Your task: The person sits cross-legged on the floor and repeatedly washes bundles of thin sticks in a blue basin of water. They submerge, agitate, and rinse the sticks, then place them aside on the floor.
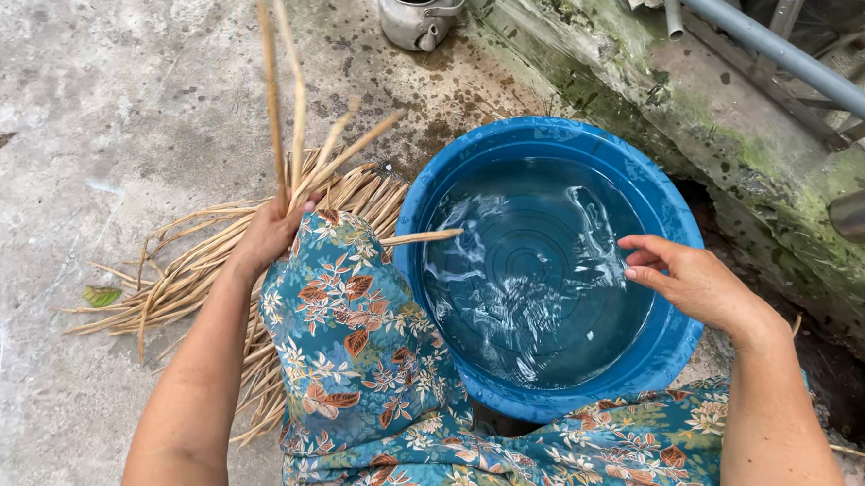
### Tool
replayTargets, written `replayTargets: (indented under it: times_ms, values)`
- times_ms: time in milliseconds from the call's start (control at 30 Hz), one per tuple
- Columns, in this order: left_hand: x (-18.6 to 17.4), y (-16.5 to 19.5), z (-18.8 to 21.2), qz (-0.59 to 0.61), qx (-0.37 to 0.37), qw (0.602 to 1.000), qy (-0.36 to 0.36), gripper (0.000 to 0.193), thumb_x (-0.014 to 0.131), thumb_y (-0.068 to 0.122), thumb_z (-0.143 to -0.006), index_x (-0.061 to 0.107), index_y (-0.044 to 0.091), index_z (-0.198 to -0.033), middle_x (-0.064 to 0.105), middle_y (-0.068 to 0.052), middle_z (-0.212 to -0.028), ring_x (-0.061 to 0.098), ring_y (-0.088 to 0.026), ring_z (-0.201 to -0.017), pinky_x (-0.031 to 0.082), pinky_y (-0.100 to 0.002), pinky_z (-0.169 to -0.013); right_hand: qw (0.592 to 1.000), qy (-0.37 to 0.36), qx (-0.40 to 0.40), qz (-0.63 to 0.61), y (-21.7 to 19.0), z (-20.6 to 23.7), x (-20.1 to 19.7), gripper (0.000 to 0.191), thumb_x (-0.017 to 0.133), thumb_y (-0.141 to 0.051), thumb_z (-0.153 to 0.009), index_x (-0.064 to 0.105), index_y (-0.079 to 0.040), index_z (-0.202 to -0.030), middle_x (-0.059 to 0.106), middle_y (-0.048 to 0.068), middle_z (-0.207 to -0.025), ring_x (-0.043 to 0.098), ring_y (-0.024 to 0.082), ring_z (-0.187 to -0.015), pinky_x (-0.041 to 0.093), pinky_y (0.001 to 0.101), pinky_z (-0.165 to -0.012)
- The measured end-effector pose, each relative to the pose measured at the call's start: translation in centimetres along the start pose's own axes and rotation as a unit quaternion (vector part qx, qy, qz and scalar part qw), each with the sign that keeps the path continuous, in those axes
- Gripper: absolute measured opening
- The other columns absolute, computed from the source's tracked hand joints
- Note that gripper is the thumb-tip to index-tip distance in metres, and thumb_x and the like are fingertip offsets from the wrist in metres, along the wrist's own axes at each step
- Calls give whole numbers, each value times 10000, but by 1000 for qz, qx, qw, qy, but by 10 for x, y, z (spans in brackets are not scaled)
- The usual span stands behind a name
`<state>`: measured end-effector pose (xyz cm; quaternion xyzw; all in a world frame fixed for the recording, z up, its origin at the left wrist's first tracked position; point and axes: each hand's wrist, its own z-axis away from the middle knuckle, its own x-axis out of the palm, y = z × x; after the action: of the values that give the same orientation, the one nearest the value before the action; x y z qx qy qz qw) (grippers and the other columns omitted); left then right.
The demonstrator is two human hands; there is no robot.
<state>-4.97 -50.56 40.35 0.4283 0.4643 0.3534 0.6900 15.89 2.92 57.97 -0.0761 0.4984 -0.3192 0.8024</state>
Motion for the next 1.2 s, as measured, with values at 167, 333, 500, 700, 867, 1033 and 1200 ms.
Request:
replayTargets:
  times_ms: [167,333,500,700,867,1033,1200]
  values:
    - [7,102,-25,-13,13,1000,21,328,583,278,-1040,654,95,-1303,720,-33,-902,686,-85,-797,551,-279,-658,999,-2,-41,-4,0,1,3,471,673,-266,-917,622,-200,-1381,755,62,-1173,704,185,-1085,544,345,-954]
    - [50,196,-45,-23,108,994,-18,325,614,249,-1010,624,111,-1305,709,-19,-925,697,-110,-789,610,-296,-624,986,95,-132,-26,-9,13,0,525,703,-260,-902,595,-139,-1401,705,95,-1245,678,209,-1119,536,361,-957]
    - [148,231,-62,-367,147,916,-68,429,682,479,-910,636,121,-1141,738,-132,-923,709,-323,-826,572,-477,-724,868,360,-341,15,-51,29,25,819,787,-334,-856,438,-88,-1555,487,178,-1552,498,350,-1427,437,425,-1176]
    - [260,192,-30,-198,119,878,-418,469,682,464,-878,736,25,-1033,780,-85,-786,720,-158,-520,607,-306,-481,858,319,-365,168,-80,3,98,1244,853,-520,-552,276,-78,-1561,346,286,-1587,245,444,-1493,189,641,-1158]
    - [265,172,-50,-134,115,828,-532,482,787,494,-868,752,31,-999,681,-21,-744,591,-108,-561,470,-260,-471,930,257,-176,195,-20,-63,106,618,812,-277,-846,582,-247,-1420,606,-26,-1402,593,242,-1376,317,586,-1256]
    - [242,178,-73,-180,166,852,-463,397,838,419,-745,773,104,-977,717,10,-720,650,-78,-592,526,-263,-474,942,286,-171,35,10,-105,117,503,826,-156,-841,623,-163,-1300,610,98,-1285,636,300,-1188,536,412,-1002]
    - [233,170,-79,-215,42,893,-393,347,839,353,-788,770,45,-933,694,-49,-687,609,-130,-503,502,-282,-444,876,426,-215,-71,-25,-108,149,970,885,-95,-769,356,-49,-1581,403,226,-1504,528,377,-1246,470,446,-1073]
